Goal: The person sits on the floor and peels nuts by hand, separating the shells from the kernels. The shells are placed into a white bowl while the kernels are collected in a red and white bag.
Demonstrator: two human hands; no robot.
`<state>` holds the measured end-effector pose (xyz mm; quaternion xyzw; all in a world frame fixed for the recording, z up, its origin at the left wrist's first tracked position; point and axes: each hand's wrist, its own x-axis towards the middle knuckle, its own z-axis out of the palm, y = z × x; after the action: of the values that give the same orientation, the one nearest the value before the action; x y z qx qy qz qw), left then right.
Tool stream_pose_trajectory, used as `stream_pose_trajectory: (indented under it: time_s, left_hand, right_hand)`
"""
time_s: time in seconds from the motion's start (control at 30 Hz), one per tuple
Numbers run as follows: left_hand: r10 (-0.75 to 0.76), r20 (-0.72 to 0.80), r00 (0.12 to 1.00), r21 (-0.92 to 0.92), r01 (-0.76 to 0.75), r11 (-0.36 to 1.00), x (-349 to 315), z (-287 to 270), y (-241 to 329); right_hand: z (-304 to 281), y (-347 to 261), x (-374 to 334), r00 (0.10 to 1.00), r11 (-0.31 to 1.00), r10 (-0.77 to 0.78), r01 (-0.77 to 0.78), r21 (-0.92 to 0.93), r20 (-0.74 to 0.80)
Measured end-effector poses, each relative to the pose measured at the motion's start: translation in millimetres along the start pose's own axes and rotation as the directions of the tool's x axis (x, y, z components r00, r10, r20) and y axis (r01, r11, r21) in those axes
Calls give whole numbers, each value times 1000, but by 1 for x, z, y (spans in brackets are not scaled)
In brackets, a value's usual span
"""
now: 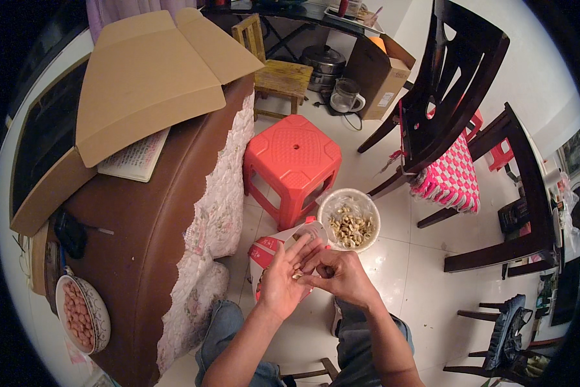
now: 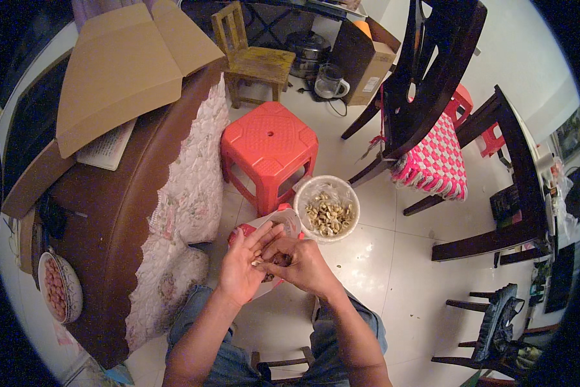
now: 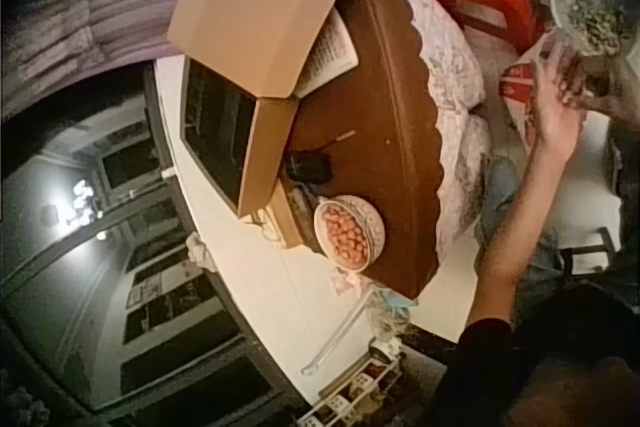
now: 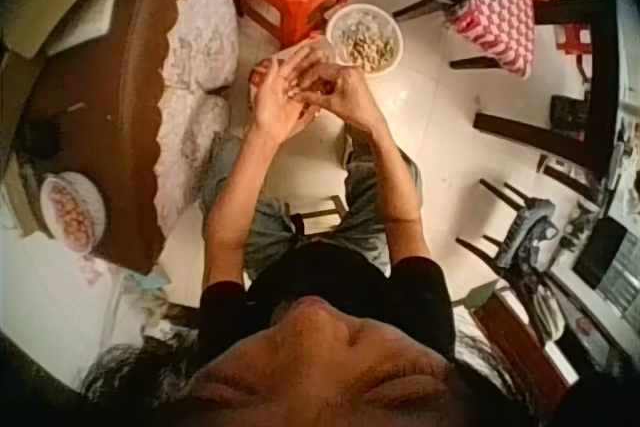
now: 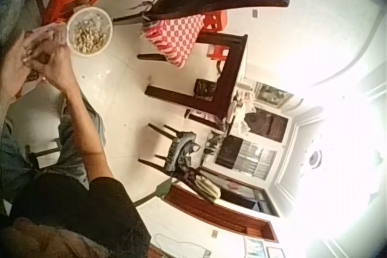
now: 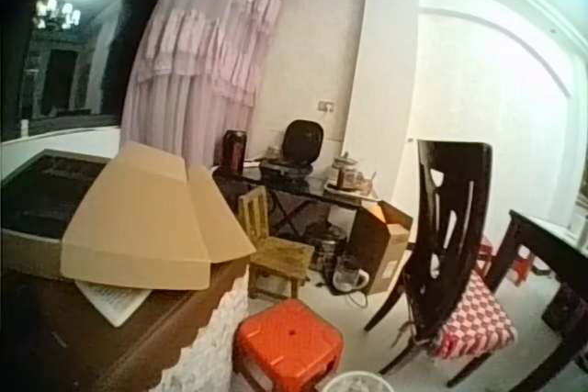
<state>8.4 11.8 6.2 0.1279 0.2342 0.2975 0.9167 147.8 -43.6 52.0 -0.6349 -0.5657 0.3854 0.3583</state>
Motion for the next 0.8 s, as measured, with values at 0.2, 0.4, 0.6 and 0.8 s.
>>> stream_pose_trajectory:
  time_s: [0.2,0.4,0.6,0.8]
  left_hand:
    - [45,15,999,-11,-45,999,0,1,0]
    - [58,18,998,-108,-56,993,3,-4,-2]
    - [71,-4,997,-117,-71,991,3,-4,-3]
    - [87,-34,996,38,-86,996,1,-17,-2]
  right_hand:
    - [1,2,-1,1000,998,0,0,67,4]
    - [-22,28,4,938,970,123,-45,239,-323]
    - [-50,52,10,749,984,146,-178,15,-647]
    - [-26,59,14,948,67,308,66,996,-83]
